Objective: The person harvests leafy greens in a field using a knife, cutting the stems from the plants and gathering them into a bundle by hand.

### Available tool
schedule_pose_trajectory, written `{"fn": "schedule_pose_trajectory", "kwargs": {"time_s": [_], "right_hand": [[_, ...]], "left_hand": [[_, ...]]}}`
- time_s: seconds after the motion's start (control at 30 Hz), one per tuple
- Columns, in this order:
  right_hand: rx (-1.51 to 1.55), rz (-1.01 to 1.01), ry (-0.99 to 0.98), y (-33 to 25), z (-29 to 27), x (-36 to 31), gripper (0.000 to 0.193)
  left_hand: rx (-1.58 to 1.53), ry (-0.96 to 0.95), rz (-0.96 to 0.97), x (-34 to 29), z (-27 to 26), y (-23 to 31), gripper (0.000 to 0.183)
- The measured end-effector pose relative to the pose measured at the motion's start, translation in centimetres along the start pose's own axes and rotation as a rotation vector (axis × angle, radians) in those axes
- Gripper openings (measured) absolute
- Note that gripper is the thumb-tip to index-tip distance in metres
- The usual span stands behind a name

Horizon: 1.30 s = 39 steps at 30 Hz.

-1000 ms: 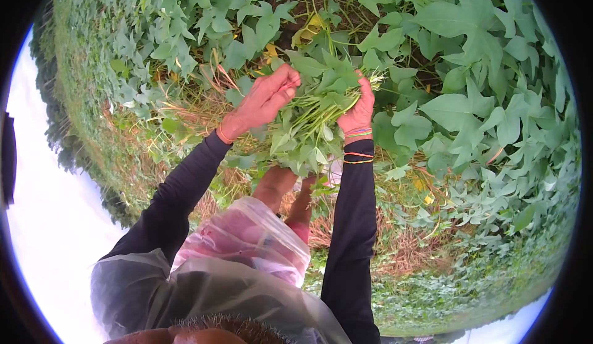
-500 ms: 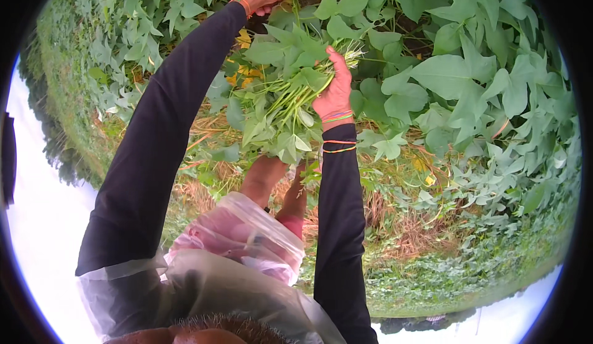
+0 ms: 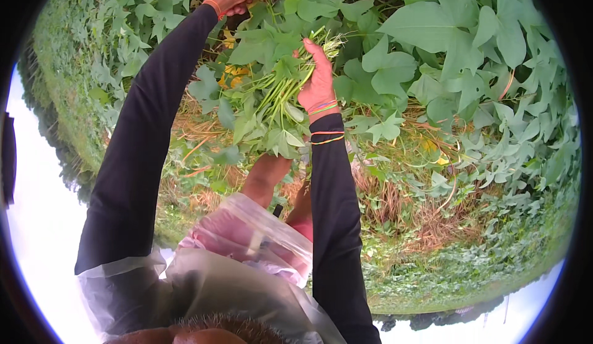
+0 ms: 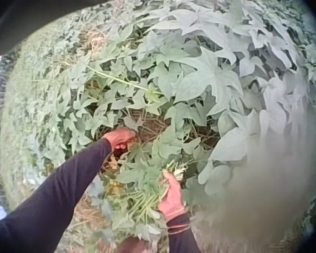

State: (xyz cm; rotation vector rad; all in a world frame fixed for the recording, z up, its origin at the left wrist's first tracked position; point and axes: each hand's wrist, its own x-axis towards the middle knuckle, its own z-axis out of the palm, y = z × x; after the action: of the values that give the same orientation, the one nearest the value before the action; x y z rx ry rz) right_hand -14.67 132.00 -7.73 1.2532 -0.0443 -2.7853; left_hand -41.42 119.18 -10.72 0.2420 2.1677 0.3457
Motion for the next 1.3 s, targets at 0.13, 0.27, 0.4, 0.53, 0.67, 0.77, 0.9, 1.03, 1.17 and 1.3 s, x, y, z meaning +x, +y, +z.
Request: {"fn": "schedule_pose_trajectory", "kwargs": {"time_s": [0.13, 0.27, 0.4, 0.53, 0.67, 0.77, 0.9, 1.03, 1.17, 1.3], "right_hand": [[0.101, 0.158, -0.117, -0.1, -4.3, -1.8, 0.037], [0.115, 0.134, -0.151, -0.4, -6.1, -8.9, 0.025], [0.106, 0.170, -0.310, 1.1, -7.9, -16.2, 0.032], [0.102, 0.089, -0.469, 2.6, -12.5, -19.5, 0.036], [0.262, 0.070, -0.315, 3.0, -16.2, -22.9, 0.049], [0.080, 0.154, 0.003, 1.2, -16.0, -26.5, 0.048], [0.388, 0.033, -0.275, 1.6, -23.2, -28.3, 0.049], [0.229, -0.130, -0.053, -1.4, -21.7, -32.5, 0.039], [0.247, -0.277, 0.175, -4.5, -26.6, -37.8, 0.038], [0.016, -0.474, 0.207, -5.5, -26.9, -42.4, 0.036]], "left_hand": [[-0.266, -0.169, -0.066, -4.8, 2.5, -1.5, 0.048], [-1.000, -0.213, -0.226, -16.7, 7.6, -1.4, 0.038], [-1.351, -0.274, -0.262, -23.4, 12.2, 3.5, 0.031], [-1.517, -0.370, -0.314, -25.2, 16.0, 7.1, 0.024], [-1.548, -0.512, -0.325, -28.5, 18.9, 10.0, 0.020], [-1.545, -0.500, -0.341, -30.4, 21.2, 11.8, 0.020], [-1.402, -0.536, -0.176, -32.9, 24.8, 16.6, 0.018], [-1.203, -0.372, 0.055, -35.1, 26.1, 18.5, 0.018], [-0.999, -0.129, 0.159, -35.5, 27.6, 21.2, 0.017], [-1.151, -0.396, 0.241, -35.7, 29.5, 23.5, 0.019]]}}
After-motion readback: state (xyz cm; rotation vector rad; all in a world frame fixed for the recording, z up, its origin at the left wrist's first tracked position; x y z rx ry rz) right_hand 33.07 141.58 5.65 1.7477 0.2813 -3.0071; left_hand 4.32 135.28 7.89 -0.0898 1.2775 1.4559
